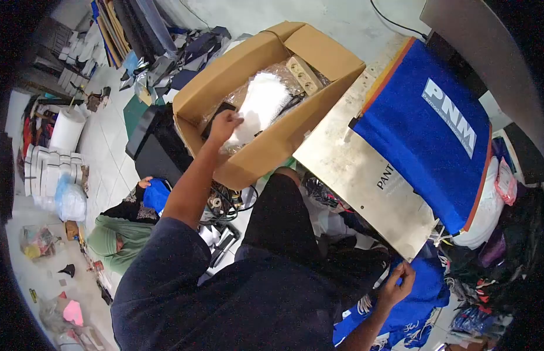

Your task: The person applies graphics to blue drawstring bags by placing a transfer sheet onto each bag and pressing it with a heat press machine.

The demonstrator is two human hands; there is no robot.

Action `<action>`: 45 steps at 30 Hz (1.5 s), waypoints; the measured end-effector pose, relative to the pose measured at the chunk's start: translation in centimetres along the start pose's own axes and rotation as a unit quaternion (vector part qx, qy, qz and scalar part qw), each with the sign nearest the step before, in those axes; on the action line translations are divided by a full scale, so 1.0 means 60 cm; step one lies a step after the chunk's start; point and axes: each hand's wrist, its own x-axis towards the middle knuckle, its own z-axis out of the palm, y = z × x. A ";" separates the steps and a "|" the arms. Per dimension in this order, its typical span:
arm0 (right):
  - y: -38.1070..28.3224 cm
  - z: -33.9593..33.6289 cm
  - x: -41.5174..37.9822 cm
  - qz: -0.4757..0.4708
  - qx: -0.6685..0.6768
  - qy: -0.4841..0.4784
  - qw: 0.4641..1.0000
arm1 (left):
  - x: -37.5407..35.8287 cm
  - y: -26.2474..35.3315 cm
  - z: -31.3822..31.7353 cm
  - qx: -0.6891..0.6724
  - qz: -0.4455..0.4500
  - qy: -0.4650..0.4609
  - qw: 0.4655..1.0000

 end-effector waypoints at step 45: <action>-0.209 0.009 0.432 -0.055 0.007 -0.194 0.979 | -0.259 0.613 0.261 0.067 0.518 -0.033 0.852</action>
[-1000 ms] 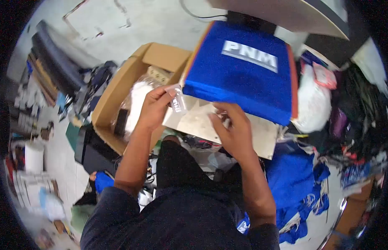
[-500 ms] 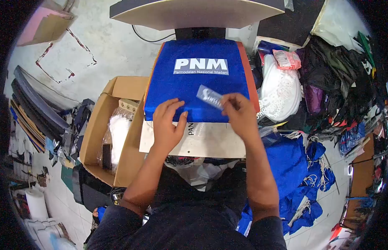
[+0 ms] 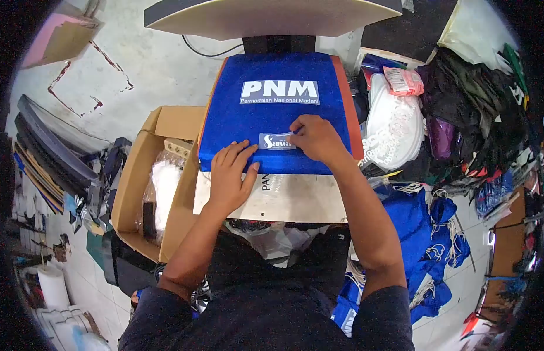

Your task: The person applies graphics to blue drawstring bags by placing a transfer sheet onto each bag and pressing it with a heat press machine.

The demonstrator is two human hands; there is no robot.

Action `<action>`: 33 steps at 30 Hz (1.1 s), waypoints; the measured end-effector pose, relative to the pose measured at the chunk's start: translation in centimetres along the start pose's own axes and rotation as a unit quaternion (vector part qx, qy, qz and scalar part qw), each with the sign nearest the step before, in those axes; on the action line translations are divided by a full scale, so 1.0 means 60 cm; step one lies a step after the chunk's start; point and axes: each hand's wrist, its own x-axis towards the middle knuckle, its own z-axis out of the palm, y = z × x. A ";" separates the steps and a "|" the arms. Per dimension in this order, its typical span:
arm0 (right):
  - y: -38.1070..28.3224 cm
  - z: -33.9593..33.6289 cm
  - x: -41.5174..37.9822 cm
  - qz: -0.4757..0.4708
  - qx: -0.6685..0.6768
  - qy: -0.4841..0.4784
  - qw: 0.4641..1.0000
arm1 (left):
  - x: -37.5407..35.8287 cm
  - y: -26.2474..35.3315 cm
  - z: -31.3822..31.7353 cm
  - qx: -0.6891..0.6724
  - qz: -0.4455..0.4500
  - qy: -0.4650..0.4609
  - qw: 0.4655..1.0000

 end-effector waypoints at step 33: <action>0.000 0.041 -0.131 -0.184 -0.200 0.187 0.944 | 0.005 -0.007 0.001 0.023 0.034 -0.004 0.999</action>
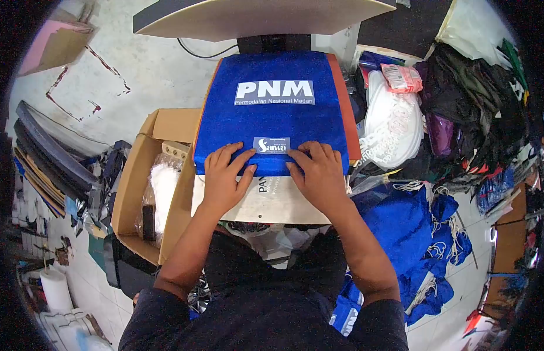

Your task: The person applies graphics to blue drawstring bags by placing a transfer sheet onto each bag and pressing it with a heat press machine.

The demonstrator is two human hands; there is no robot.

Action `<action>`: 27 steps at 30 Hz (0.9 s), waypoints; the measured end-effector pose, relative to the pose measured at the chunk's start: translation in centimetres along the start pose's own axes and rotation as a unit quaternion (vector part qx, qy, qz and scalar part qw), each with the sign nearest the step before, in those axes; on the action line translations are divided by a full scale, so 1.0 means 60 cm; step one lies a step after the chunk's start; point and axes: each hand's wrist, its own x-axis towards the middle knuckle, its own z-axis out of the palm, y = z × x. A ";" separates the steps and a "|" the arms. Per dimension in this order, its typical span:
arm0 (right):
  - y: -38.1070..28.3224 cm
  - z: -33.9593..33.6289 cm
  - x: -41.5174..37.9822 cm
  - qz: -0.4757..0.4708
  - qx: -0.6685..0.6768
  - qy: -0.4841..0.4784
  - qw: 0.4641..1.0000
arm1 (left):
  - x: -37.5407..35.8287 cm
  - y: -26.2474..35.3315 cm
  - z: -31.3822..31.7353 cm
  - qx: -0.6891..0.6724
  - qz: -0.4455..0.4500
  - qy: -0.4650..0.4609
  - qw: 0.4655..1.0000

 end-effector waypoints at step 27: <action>0.153 0.028 0.119 0.012 -0.083 0.054 0.995 | 0.156 -0.174 0.005 -0.036 -0.034 0.014 0.999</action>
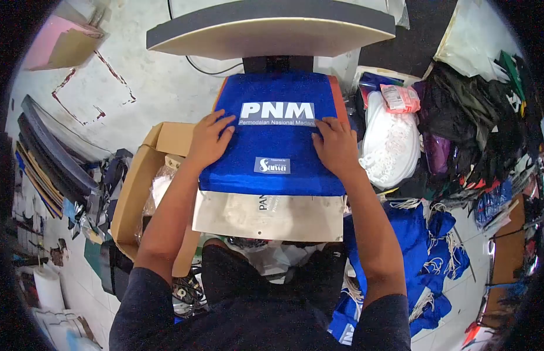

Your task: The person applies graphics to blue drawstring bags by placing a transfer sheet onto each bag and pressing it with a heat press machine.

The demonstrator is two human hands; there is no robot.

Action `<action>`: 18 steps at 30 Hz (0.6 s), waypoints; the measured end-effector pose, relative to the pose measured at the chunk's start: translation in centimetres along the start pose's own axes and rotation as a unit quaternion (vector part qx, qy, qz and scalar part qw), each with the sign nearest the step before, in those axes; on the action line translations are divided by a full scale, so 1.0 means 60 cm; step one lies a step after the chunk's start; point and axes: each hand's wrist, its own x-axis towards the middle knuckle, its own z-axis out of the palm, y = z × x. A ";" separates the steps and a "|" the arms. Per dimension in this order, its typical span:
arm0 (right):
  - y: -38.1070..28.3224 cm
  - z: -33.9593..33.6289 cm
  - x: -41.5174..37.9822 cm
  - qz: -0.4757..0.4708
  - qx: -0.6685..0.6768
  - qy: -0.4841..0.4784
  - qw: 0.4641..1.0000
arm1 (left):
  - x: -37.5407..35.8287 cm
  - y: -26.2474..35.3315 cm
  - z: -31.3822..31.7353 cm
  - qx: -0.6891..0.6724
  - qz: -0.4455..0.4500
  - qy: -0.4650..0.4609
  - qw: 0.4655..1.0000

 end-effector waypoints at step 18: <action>0.011 0.029 0.005 0.010 -0.033 -0.037 0.999 | 0.007 -0.029 0.022 0.022 0.009 -0.096 0.995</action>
